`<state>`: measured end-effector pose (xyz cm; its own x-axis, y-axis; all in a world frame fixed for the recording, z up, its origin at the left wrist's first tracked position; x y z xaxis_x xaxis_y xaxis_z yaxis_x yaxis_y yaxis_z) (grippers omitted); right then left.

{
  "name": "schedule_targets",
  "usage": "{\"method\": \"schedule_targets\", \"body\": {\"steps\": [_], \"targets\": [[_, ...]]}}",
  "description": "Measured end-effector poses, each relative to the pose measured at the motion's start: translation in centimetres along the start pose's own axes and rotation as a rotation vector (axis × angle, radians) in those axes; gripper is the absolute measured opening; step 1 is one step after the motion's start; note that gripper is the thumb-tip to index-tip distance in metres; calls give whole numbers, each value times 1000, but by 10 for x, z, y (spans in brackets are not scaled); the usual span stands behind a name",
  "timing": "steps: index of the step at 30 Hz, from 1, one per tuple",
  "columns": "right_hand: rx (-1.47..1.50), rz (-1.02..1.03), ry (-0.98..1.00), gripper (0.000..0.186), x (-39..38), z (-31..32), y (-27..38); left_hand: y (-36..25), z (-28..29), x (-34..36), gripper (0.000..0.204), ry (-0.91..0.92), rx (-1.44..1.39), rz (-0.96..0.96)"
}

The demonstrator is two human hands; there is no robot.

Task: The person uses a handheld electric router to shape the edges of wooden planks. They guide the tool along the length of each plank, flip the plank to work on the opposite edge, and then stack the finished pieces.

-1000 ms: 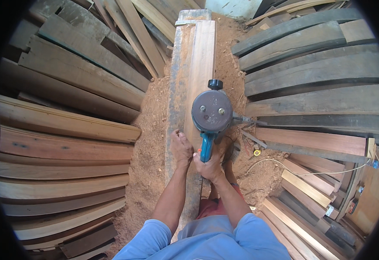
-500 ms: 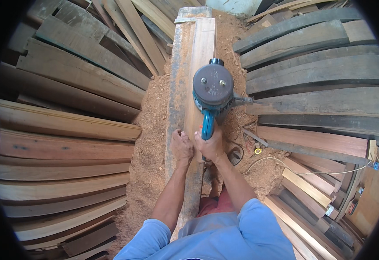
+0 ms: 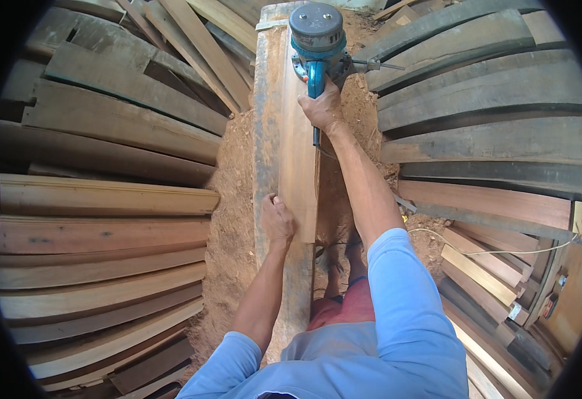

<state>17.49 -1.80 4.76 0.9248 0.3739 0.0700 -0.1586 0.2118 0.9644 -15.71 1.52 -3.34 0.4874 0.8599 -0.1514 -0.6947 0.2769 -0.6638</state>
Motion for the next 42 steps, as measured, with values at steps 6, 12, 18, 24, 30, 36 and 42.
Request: {"method": "schedule_targets", "body": {"steps": [6,12,18,24,30,36,42], "targets": [[42,-22,30,41,-62,7,-12,2,-3,-3,54,15,-9,21],[60,-52,45,28,-194,22,19,8,0,-1,44,-5,-59,64],[112,-178,169,28,-341,39,27,23,5,1,44,287,-287,-197],[131,-298,309,34,-450,41,22,60,20,-50,73,179,168,-565],[127,-224,223,34,-434,31,31,56,22,-61,80,208,308,-633],[117,-220,215,41,-413,17,19,47,26,-62,80,177,328,-640],[142,-255,226,42,-397,15,15,48,26,-61,78,189,320,-632]]}}
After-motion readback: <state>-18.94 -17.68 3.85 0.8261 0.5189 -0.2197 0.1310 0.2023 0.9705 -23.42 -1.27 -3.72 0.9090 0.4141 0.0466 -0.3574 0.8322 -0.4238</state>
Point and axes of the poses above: each hand's wrist, its own x-axis towards the middle knuckle, its own z-axis out of the back of the hand, y = z × x, the point moved 9 cm from there along x, towards the middle knuckle, and after that the axes turned 1 degree about z, right-handed, at the moved point
